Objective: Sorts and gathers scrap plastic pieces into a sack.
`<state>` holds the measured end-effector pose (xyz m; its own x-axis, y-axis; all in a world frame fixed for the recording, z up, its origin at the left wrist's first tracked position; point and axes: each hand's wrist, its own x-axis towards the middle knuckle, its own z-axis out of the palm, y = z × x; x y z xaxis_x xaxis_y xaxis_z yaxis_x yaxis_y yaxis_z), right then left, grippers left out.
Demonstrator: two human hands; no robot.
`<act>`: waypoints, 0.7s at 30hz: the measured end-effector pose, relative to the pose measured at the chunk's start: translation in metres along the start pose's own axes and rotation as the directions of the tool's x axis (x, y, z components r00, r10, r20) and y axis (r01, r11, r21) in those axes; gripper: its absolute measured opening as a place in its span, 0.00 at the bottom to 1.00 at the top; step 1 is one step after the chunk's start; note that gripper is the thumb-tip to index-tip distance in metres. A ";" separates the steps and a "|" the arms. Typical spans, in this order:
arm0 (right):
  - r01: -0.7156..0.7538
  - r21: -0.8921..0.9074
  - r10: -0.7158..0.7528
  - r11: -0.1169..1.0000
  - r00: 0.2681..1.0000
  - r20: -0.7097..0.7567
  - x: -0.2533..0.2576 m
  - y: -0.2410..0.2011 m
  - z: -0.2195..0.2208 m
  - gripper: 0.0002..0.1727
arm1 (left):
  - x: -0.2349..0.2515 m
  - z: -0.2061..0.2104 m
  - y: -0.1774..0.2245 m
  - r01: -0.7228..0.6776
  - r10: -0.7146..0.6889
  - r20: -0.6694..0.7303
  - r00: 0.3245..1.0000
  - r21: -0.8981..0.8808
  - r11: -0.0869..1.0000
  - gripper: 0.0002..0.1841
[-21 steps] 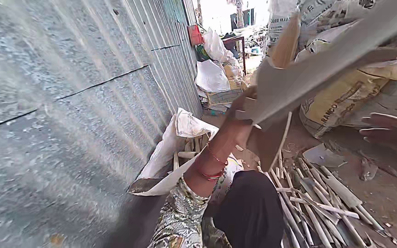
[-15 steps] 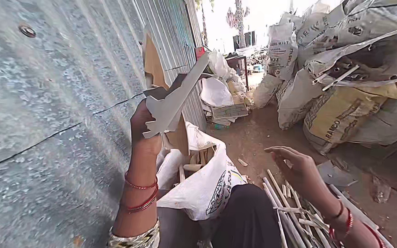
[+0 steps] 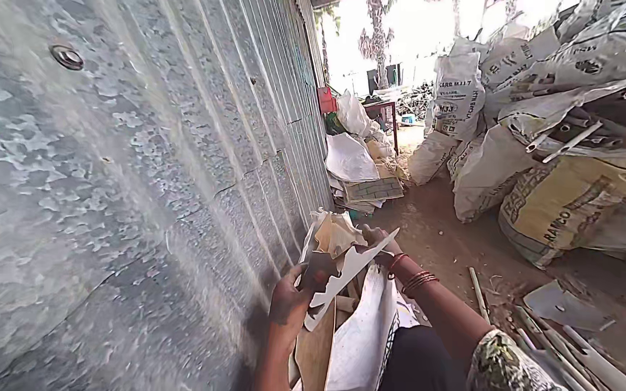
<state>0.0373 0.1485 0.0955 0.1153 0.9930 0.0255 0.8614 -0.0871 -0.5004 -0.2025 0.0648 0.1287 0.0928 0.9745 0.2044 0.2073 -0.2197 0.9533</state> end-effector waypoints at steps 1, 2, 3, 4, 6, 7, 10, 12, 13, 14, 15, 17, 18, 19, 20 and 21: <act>-0.019 0.064 0.024 0.998 0.997 -0.078 0.001 0.008 -0.012 0.18 | 0.001 -0.001 -0.008 0.028 -0.029 0.029 0.999 0.030 0.999 0.16; -0.032 0.119 0.050 0.992 0.987 -0.153 0.000 0.015 -0.023 0.16 | 0.003 -0.001 -0.016 0.056 -0.060 0.053 0.997 0.062 0.996 0.14; -0.035 0.178 0.072 0.983 0.976 -0.207 -0.002 0.023 -0.029 0.14 | 0.004 -0.002 -0.021 0.087 -0.095 0.083 0.992 0.099 0.991 0.13; -0.031 0.223 0.085 0.974 0.968 -0.238 -0.004 0.030 -0.031 0.14 | 0.006 -0.001 -0.025 0.117 -0.133 0.112 0.985 0.137 0.984 0.13; -0.012 0.259 0.085 0.966 0.959 -0.272 -0.010 0.034 -0.029 0.13 | 0.013 0.003 -0.027 0.164 -0.201 0.177 0.963 0.205 0.965 0.12; -0.013 0.263 0.089 0.965 0.957 -0.276 -0.013 0.034 -0.028 0.14 | 0.019 0.007 -0.028 0.175 -0.229 0.214 0.950 0.242 0.954 0.12; 0.008 0.306 0.088 0.952 0.950 -0.300 -0.020 0.035 -0.024 0.14 | 0.040 0.020 -0.041 0.152 -0.288 0.259 0.922 0.443 0.883 0.15; 0.046 0.351 0.070 0.935 0.948 -0.312 -0.029 0.035 -0.022 0.16 | 0.051 0.027 -0.042 0.135 -0.329 0.181 0.927 0.657 0.742 0.25; 0.072 0.368 0.057 0.927 0.943 -0.327 -0.037 0.034 -0.024 0.16 | 0.056 0.029 -0.039 0.151 -0.359 0.132 0.924 0.737 0.659 0.30; 0.104 0.383 0.039 0.918 0.937 -0.347 -0.048 0.031 -0.028 0.15 | 0.060 0.030 -0.038 0.161 -0.374 0.100 0.922 0.778 0.607 0.30; 0.138 0.387 0.021 0.912 0.926 -0.377 -0.059 0.030 -0.033 0.14 | 0.064 0.030 -0.038 0.155 -0.376 0.108 0.920 0.783 0.603 0.28; 0.218 0.380 -0.032 0.899 0.897 -0.440 -0.087 0.031 -0.042 0.14 | 0.068 0.032 -0.031 0.111 -0.350 0.219 0.911 0.686 0.719 0.20; 0.270 0.371 -0.075 0.889 0.883 -0.463 -0.103 0.035 -0.043 0.14 | 0.069 0.034 -0.024 0.104 -0.322 0.286 0.902 0.580 0.808 0.18; 0.327 0.351 -0.129 0.877 0.865 -0.484 -0.120 0.043 -0.040 0.14 | 0.071 0.037 -0.016 0.128 -0.308 0.324 0.895 0.474 0.871 0.18; 0.381 0.320 -0.186 0.868 0.845 -0.501 -0.138 0.053 -0.035 0.14 | 0.077 0.040 -0.008 0.164 -0.302 0.328 0.895 0.389 0.907 0.20; 0.426 0.279 -0.240 0.861 0.823 -0.516 -0.154 0.064 -0.029 0.15 | 0.084 0.044 0.000 0.190 -0.307 0.314 0.898 0.351 0.917 0.22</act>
<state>0.0892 -0.0127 0.0845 0.1432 0.7966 0.5872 0.6527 0.3700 -0.6611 -0.1523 0.1441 0.1365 0.3260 0.9284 -0.1784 0.5495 -0.0325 0.8348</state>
